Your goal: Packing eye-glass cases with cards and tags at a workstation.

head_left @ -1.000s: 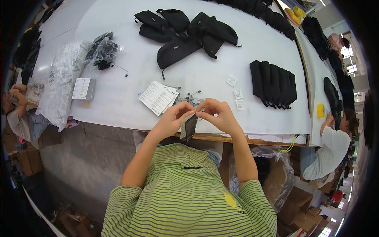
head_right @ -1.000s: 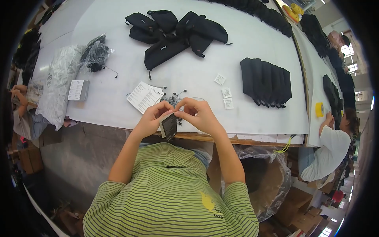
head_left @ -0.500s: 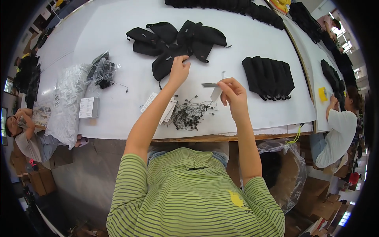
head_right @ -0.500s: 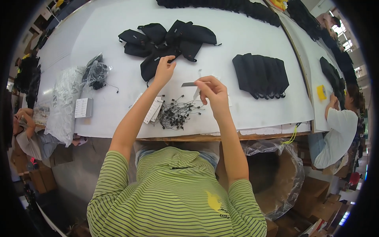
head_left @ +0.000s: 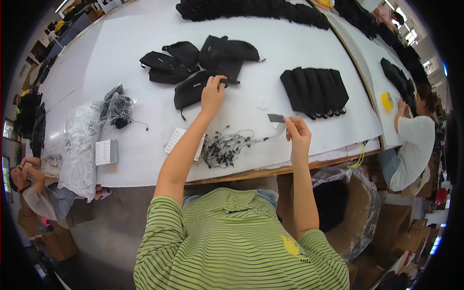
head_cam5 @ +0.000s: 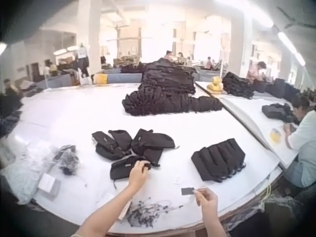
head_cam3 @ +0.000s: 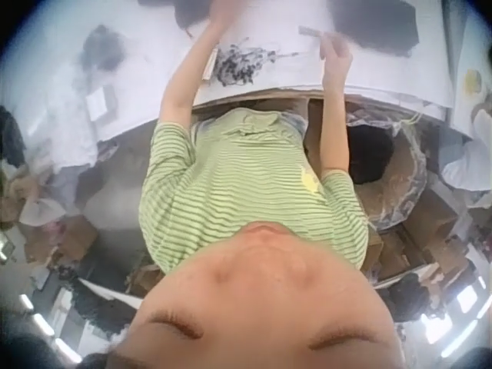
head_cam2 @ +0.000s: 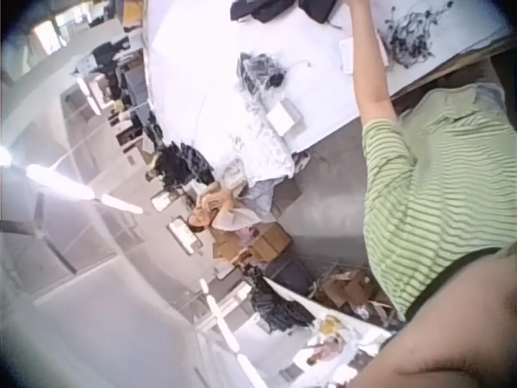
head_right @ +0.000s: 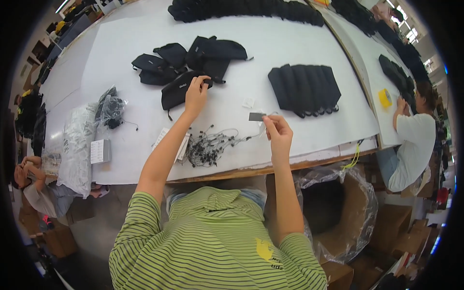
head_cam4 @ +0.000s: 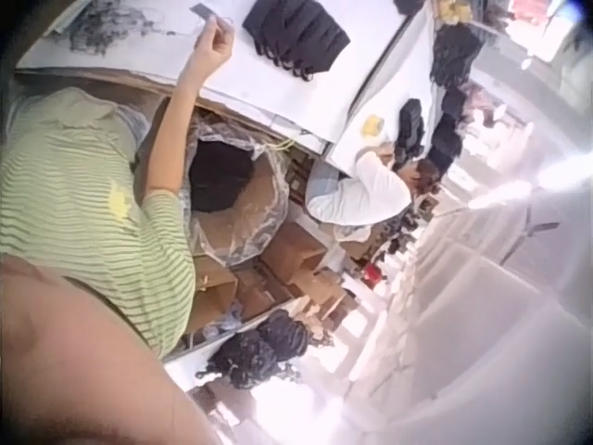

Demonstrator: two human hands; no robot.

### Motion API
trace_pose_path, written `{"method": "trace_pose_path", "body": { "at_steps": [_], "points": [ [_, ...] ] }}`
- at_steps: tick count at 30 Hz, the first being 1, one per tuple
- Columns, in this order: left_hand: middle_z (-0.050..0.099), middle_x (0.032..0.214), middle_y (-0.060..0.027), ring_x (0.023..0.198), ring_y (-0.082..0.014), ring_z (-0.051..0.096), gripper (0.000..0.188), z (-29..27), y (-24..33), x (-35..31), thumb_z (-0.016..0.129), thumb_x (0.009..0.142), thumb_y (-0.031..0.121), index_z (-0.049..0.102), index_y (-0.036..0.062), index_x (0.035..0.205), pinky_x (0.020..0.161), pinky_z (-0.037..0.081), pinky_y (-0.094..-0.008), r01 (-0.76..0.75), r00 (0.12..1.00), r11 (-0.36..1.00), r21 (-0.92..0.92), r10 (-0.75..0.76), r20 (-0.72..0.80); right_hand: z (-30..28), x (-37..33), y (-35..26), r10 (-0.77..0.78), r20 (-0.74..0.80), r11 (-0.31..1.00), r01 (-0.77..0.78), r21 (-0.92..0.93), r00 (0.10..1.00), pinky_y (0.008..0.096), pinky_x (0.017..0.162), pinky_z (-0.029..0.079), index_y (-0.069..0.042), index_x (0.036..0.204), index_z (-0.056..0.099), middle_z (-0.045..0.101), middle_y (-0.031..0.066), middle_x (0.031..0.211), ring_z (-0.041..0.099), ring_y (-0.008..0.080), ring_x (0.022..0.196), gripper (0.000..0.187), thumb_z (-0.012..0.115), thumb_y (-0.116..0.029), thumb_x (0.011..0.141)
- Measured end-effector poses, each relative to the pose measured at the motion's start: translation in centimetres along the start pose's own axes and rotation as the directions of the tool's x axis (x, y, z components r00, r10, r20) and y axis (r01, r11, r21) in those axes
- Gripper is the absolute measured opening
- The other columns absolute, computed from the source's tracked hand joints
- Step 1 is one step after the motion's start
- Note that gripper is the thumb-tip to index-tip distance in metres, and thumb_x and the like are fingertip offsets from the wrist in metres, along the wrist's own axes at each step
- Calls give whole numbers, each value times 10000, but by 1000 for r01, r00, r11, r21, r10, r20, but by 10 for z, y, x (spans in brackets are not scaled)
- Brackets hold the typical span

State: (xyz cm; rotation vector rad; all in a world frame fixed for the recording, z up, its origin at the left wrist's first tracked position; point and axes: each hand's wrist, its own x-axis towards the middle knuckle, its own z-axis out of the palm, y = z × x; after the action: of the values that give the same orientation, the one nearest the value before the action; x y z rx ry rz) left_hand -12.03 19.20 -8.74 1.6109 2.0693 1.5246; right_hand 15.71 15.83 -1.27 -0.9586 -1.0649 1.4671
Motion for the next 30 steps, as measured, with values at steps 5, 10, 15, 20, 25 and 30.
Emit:
{"method": "trace_pose_path", "body": {
  "at_steps": [5,10,15,20,25,30],
  "points": [
    [427,636,-15,572,-100,408,200,-41,58,-62,593,843,36,620,70,1038,536,347,-244,64,995,974,-215,-45,92,18,0,7,-94,28,980,97,-173,995,185,471,249,-40,850,643,484,-67,610,359,5,531,88,677,-121,854],
    [441,594,18,539,-64,375,196,-64,86,-117,658,809,39,673,49,1004,500,297,-235,332,938,890,-314,-347,9,30,-13,26,51,236,907,54,-417,971,215,466,236,-52,816,661,449,-66,564,332,20,509,95,692,-140,832],
    [429,558,70,519,-27,342,102,-73,84,-147,686,806,57,728,40,898,478,266,-212,535,832,657,-530,-517,200,60,-37,30,42,442,765,255,-591,896,264,467,295,-80,843,677,447,3,547,375,88,478,99,706,-159,791],
    [526,661,56,592,-21,401,120,-82,84,-151,678,816,50,726,42,926,530,296,-192,479,874,713,-512,-440,205,73,-42,34,-61,562,599,480,-641,825,311,485,355,-133,847,697,478,35,580,444,182,517,112,687,-232,795],
    [607,802,11,678,-37,476,86,-89,83,-150,676,834,57,696,21,910,615,364,-184,310,939,799,-515,-343,32,70,-35,34,72,500,837,221,-501,863,275,511,365,-98,922,647,495,-17,622,455,102,552,116,658,-178,839],
    [609,797,-19,711,-70,515,123,-111,98,-147,622,900,119,639,5,943,684,406,-199,407,822,569,-714,-569,16,42,-16,25,267,481,964,-220,-152,835,204,616,362,-60,963,596,558,-17,718,482,51,689,116,623,-121,869]
  ]
}}
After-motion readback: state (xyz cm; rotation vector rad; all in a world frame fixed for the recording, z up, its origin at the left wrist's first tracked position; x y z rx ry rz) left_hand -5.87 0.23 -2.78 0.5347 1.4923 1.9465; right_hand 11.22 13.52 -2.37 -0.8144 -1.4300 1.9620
